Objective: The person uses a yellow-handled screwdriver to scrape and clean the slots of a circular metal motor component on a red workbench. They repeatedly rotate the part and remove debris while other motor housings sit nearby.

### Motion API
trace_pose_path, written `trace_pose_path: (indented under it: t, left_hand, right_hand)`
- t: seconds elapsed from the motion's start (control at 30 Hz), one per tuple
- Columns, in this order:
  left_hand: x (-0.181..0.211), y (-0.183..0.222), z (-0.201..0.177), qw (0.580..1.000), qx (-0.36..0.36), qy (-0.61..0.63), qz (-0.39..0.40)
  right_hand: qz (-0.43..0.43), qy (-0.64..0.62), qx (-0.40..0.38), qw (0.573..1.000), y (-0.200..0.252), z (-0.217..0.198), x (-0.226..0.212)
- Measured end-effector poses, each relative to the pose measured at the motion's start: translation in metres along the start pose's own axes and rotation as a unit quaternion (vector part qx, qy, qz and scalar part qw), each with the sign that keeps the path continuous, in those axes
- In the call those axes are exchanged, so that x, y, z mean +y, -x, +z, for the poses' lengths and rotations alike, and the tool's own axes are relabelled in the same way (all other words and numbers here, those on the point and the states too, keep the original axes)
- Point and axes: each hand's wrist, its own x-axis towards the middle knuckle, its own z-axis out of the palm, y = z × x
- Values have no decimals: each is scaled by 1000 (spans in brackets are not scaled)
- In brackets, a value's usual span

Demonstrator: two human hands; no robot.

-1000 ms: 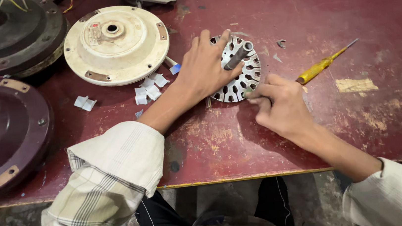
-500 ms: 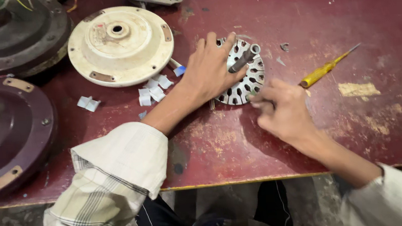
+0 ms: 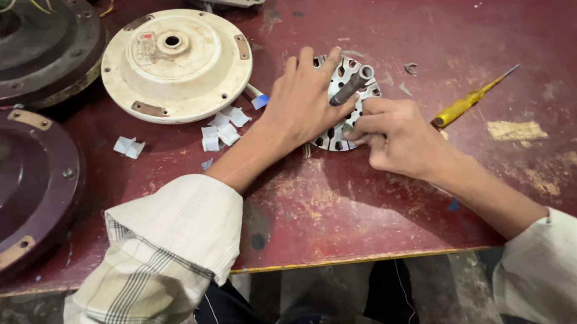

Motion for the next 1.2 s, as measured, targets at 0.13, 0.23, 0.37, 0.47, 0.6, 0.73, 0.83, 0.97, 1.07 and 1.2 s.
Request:
trace_pose_path:
  t: [0.13,0.23,0.37,0.47,0.6,0.73,0.83,0.97,1.07,1.2]
  left_hand:
    - [-1,-2,-2,1000,-16,-14,-4]
    - [-1,-1,0,1000,-14,-15,-5]
    - [0,0,3,1000,0,-10,0]
    - [-3,-2,1,1000,-8,-19,-7]
    - [1,0,2,1000,2,-12,10]
    - [-3,0,2,1000,6,-14,14]
    - [-3,-1,4,999,13,-30,10]
    - [1,1,9,1000,16,-21,8]
    - [-3,0,6,1000,15,-26,3]
    - [-2,0,11,999,34,-31,20]
  right_hand:
    - [22,14,-33,999,-8,1,12]
    - [7,11,-63,998,-8,-3,16]
    - [-3,11,-84,996,-6,-13,18]
    - [15,31,-77,996,-9,-9,20]
    - [25,18,-60,998,5,-8,23]
    - [65,-22,17,997,15,6,15]
    - [93,38,84,991,15,14,6]
    - [112,91,87,986,17,16,-7]
    - [135,85,97,982,10,18,-8]
    - [120,75,97,985,15,15,-11]
